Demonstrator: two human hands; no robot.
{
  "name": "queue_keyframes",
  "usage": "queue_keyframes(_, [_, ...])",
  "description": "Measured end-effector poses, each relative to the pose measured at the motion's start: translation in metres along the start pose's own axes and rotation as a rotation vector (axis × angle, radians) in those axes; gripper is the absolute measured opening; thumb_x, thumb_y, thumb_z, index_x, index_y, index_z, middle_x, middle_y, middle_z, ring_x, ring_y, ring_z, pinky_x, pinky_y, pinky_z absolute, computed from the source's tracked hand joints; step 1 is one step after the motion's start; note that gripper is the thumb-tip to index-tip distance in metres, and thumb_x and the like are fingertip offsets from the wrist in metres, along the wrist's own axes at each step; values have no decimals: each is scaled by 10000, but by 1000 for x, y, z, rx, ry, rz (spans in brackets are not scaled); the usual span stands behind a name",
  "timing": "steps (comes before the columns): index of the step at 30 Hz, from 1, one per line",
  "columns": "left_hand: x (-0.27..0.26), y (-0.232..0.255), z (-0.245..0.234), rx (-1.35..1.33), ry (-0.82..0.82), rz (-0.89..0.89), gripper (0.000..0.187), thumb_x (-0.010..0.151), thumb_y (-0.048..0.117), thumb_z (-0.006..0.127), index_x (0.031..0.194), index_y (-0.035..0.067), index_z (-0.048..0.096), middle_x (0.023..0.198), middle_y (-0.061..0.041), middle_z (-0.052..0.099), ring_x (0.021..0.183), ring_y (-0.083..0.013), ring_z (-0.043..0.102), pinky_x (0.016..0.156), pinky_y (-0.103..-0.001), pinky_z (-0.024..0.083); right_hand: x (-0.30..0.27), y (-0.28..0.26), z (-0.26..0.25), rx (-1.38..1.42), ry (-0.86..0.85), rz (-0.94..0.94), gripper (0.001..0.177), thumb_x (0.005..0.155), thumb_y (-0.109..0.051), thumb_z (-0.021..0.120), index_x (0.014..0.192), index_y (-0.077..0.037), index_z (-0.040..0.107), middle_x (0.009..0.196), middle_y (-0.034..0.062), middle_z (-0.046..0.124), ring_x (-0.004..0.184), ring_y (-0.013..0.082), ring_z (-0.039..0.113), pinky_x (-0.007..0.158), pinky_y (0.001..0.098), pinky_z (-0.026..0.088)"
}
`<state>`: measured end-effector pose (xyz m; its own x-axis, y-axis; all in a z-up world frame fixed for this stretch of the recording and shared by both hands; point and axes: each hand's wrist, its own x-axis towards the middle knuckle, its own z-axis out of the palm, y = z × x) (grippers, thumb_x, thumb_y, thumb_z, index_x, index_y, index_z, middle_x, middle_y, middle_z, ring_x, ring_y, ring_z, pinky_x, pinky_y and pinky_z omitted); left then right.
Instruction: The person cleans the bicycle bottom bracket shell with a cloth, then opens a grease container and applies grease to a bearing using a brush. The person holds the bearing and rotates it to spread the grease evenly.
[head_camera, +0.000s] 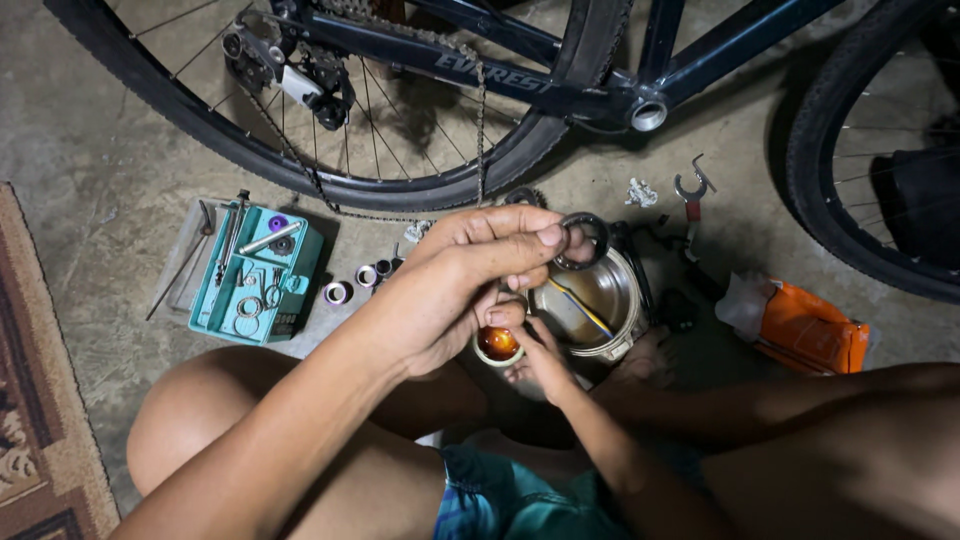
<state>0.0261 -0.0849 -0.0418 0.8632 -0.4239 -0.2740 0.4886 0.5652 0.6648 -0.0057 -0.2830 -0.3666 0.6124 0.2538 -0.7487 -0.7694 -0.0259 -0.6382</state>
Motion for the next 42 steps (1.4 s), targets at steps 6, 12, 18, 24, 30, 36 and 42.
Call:
queue_keyframes(6, [2, 0, -2, 38, -12, 11, 219, 999, 139, 653, 1139, -21, 706, 1065, -65, 741, 694, -23, 511, 522, -185, 378, 6, -22, -23, -73, 42, -56, 601, 932, -430, 628, 1469, -203, 482, 1000, 123, 706, 585, 186, 645, 529, 302, 545])
queue_keyframes(12, [2, 2, -2, 21, -18, -6, 204, 993, 119, 650, 1137, -20, 687, 1064, -88, 739, 703, -35, 534, 513, -192, 364, 13, -36, -45, -42, 13, -96, 593, 943, -443, 634, 1461, -181, 512, 1012, 104, 700, 652, 166, 651, 549, 293, 522])
queue_keyframes(18, [3, 5, -3, 22, 39, -9, 206, 992, 136, 642, 1137, -2, 692, 1079, -89, 746, 690, -27, 512, 510, -196, 364, 25, -45, -61, -19, -27, -99, 584, 943, -455, 612, 1451, -195, 492, 1022, 114, 708, 676, 196, 667, 547, 306, 512])
queue_keyframes(24, [4, 9, -2, 32, 87, -25, 184, 977, 130, 652, 1118, 18, 690, 1078, -74, 755, 661, -32, 472, 511, -199, 356, 43, -56, -85, -23, 4, -92, 543, 940, -423, 624, 1417, -189, 515, 1060, 92, 700, 679, 218, 662, 568, 328, 517])
queue_keyframes(30, [8, 12, 0, 72, 150, -57, 176, 958, 131, 650, 1099, 35, 695, 1043, -57, 748, 691, -35, 481, 510, -199, 349, 53, -72, -117, -109, 24, -81, 534, 947, -395, 635, 1425, -184, 527, 1061, 99, 692, 667, 205, 654, 570, 333, 511])
queue_keyframes(36, [13, 13, -1, 52, 122, -59, 160, 977, 120, 638, 1097, 26, 687, 1054, -72, 748, 682, -39, 457, 508, -199, 329, 55, -93, -139, -163, 35, -97, 531, 949, -380, 627, 1433, -179, 538, 1078, 73, 697, 652, 166, 650, 567, 313, 522])
queue_keyframes(42, [18, 12, -3, 54, 137, -54, 175, 972, 103, 629, 1112, 17, 690, 1058, -68, 744, 689, -37, 466, 510, -197, 335, 65, -96, -141, -138, 76, -74, 556, 949, -410, 623, 1445, -185, 511, 1124, 115, 693, 663, 246, 688, 580, 354, 557])
